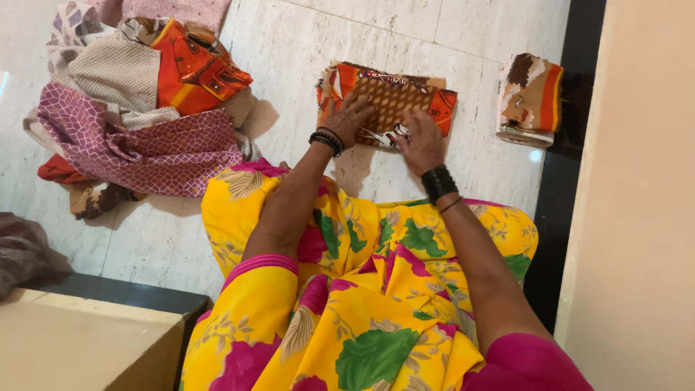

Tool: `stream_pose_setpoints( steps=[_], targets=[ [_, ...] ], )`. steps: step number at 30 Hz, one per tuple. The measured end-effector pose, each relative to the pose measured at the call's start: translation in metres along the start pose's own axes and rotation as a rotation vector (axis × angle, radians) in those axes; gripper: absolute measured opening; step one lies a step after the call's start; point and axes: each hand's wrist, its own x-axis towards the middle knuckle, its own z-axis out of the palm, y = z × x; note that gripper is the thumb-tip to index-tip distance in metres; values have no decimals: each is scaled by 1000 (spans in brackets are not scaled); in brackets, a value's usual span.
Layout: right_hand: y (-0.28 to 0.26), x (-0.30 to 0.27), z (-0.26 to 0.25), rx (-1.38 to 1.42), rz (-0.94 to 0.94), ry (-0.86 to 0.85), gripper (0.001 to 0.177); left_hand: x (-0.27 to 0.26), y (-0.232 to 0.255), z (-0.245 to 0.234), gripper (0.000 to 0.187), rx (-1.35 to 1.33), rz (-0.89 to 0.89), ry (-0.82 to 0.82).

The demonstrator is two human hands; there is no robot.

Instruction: The person sits on the floor and folds several pieces of patterned bedding one at a time. They unfold each item, smooth it, fold it into a compact rectangle, and place it on a growing stack to the right.

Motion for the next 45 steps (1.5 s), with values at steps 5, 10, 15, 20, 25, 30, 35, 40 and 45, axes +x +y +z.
stream_pose_setpoints(
  steps=[5, 10, 15, 20, 25, 30, 35, 40, 45],
  targets=[
    [-2, 0, 20, -187, -32, -47, 58, -14, 2, 6, 83, -33, -1, -78],
    [39, 1, -7, -36, 703, 31, 56, -7, -4, 9, 83, -28, -7, -72],
    [39, -3, -5, 143, 766, 75, 65, -4, 8, 17, 88, -24, 56, -22],
    [53, -10, 24, 242, 716, 53, 66, -7, 43, 22, 90, -61, 81, -104],
    [98, -23, 29, 1130, 857, 301, 38, -8, 69, 30, 98, -99, 121, -208],
    [107, -40, 13, 1406, 793, 420, 33, 4, 61, 54, 92, -170, 207, -90],
    [59, -12, -30, 423, 483, 469, 35, 17, -9, 80, 77, -670, -57, 224],
    [-52, 41, -43, 425, 352, 342, 33, 45, -54, 89, 50, -1739, -202, 380],
    [-125, 57, -11, 603, 102, 44, 47, 50, -65, 89, 50, -2061, -299, 476]
  ],
)
